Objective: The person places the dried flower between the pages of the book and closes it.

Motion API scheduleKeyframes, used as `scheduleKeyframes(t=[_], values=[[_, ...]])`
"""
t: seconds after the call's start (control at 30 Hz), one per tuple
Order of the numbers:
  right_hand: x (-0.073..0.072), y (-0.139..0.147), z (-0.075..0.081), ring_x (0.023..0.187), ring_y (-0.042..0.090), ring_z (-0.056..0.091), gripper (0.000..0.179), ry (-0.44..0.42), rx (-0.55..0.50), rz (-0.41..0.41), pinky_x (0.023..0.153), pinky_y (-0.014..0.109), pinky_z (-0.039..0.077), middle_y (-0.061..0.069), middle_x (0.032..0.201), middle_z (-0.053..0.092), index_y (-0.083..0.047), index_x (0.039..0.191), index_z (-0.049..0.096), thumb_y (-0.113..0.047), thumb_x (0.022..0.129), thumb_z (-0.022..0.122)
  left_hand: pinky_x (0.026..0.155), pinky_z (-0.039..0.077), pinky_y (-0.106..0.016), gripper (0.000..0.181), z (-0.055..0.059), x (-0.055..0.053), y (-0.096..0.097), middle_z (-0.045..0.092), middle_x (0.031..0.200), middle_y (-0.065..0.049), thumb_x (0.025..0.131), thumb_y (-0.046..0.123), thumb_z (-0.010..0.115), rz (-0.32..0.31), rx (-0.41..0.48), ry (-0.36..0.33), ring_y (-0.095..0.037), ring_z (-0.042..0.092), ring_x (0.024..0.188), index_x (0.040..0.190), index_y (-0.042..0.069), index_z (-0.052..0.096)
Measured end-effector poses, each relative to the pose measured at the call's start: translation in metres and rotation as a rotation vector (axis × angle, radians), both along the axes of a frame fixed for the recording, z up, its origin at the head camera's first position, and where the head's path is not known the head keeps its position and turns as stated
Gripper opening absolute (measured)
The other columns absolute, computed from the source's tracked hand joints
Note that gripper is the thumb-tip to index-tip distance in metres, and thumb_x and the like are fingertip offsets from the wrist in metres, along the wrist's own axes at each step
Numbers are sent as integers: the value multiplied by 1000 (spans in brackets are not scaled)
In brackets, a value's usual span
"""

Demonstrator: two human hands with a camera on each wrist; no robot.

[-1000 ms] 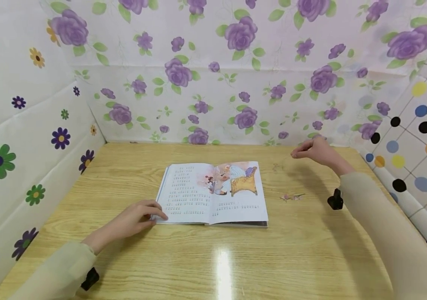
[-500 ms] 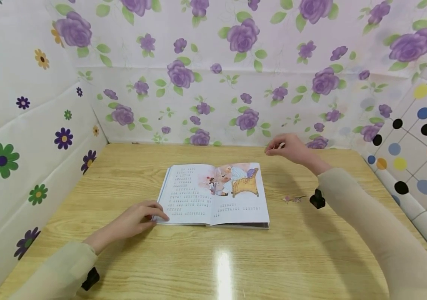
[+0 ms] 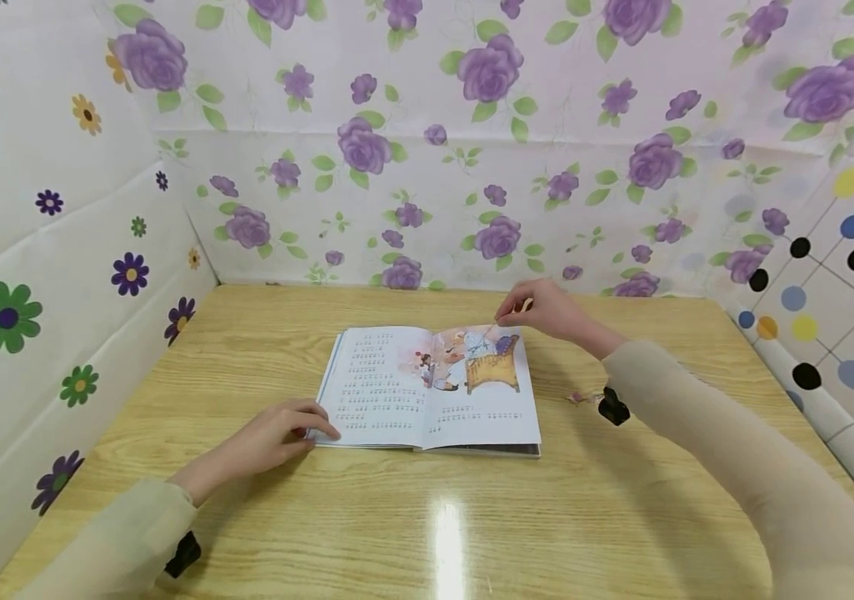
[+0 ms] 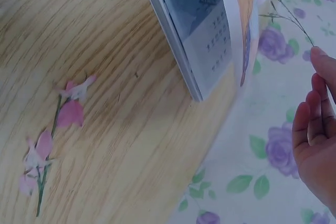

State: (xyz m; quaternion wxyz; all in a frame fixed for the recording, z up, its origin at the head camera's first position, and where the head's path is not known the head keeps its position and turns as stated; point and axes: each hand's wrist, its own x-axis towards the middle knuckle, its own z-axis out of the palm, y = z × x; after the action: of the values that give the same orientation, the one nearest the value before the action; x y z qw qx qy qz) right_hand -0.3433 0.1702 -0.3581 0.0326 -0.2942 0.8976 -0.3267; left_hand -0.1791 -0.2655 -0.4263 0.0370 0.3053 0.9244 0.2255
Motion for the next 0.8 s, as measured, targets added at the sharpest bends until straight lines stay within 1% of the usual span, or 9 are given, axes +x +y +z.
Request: scheduleKeyframes(t=[0.13,0.3,0.53,0.67,0.8], values=[[-3,-11,-4,79,20,59,9,-4,28,19,66,30,47,3,94,69,-17,93,78,-24,89,75,81,54,-29,34,-1,0,0,66,114,2,87,-1,70,-9,7,-1,-13,61,99,109,25,75],[-8,-23,-9,78,16,61,5,3,56,5,67,30,49,2,92,72,-17,90,78,-21,88,75,80,54,-28,35,-2,1,0,67,113,1,87,-2,70,-24,16,16,-14,62,98,109,24,75],[-12,-36,-18,74,19,66,5,-31,89,-31,64,25,51,4,89,76,-13,89,79,-17,88,75,82,54,-28,35,-2,1,0,66,114,3,87,-1,70,-10,12,3,-13,62,100,109,25,75],[-12,-43,-20,71,19,65,6,-49,105,-38,62,25,50,5,86,76,-12,88,78,-16,89,74,82,54,-29,34,-1,1,0,66,113,2,87,-2,70,-14,15,13,-14,62,100,109,25,75],[-12,-51,-22,67,15,61,6,-35,120,-10,61,26,49,4,84,76,-12,88,78,-15,89,74,81,54,-29,35,-1,1,-1,66,113,2,87,-2,70,-17,19,27,-14,62,100,109,25,75]])
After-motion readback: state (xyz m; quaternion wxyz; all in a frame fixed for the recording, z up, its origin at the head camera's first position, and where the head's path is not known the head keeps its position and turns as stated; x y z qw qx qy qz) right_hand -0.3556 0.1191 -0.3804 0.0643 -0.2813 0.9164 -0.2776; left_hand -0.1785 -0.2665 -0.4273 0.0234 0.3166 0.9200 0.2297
